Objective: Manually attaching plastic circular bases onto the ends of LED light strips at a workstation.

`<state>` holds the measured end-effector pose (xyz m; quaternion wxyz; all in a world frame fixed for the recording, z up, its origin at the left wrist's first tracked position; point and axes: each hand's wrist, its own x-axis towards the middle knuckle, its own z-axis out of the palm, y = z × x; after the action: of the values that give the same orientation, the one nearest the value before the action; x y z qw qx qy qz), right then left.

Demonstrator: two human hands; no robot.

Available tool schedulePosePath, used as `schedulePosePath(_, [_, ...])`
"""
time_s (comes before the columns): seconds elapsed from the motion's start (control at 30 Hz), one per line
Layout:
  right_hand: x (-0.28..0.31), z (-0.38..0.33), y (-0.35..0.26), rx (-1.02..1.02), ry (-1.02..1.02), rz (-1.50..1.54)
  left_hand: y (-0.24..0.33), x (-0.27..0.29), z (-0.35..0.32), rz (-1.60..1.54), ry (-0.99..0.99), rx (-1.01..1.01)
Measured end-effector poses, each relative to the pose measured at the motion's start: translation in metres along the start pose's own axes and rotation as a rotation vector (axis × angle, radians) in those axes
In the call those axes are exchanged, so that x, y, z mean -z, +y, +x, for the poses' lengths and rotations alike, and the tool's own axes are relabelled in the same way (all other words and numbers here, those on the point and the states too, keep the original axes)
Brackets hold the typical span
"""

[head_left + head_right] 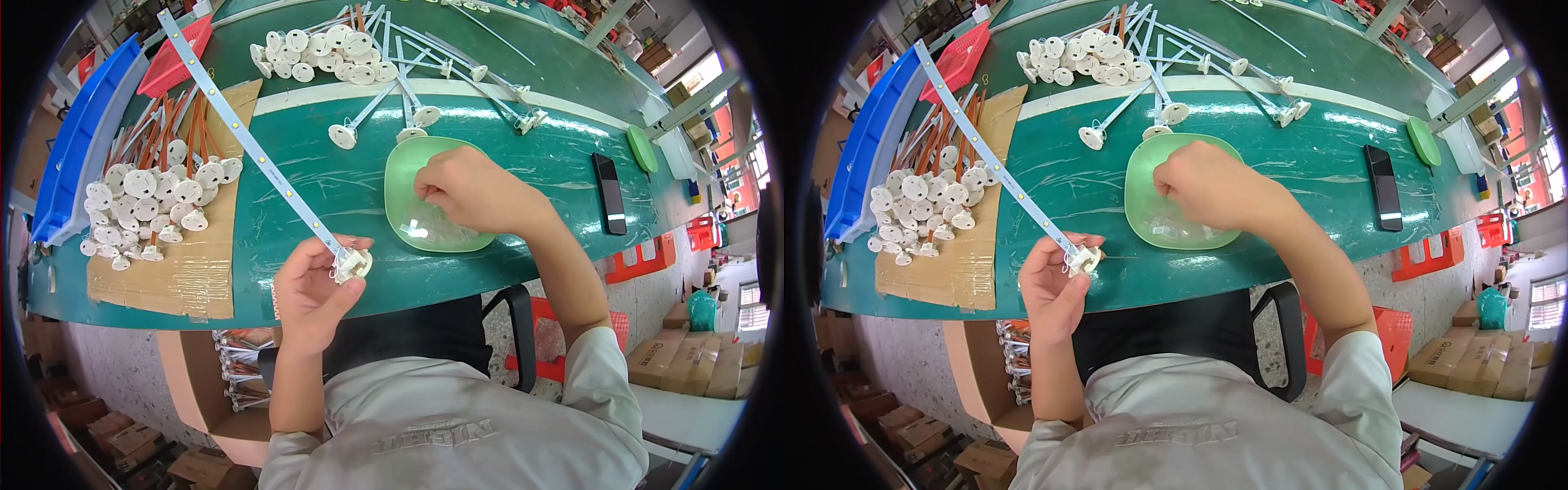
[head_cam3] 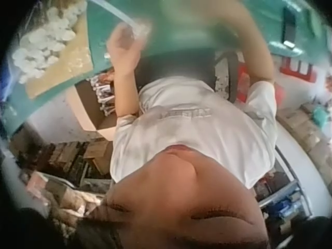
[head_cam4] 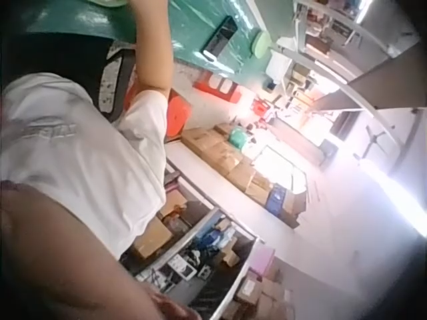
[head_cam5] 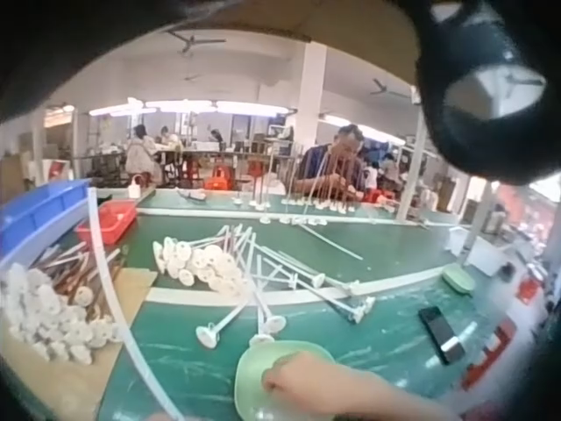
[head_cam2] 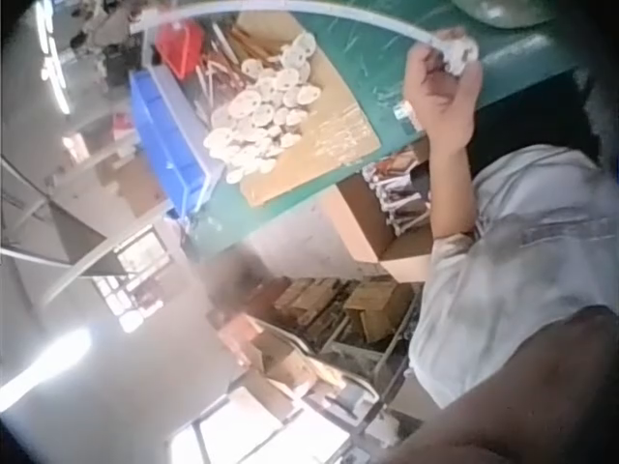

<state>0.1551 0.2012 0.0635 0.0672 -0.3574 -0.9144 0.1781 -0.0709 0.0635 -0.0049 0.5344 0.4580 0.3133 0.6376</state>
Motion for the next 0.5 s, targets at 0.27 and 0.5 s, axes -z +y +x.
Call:
schedulePosePath(0.27, [0.004, -0.019, 0.003, -0.025, 0.105, 0.093, -0.001, -0.003, 0.002, -0.015, -0.024, -0.016])
schedulePosePath(0.5, [0.007, -0.015, -0.005, -0.065, 0.223, 0.194, -0.003, -0.004, 0.001, 0.037, -0.021, -0.042])
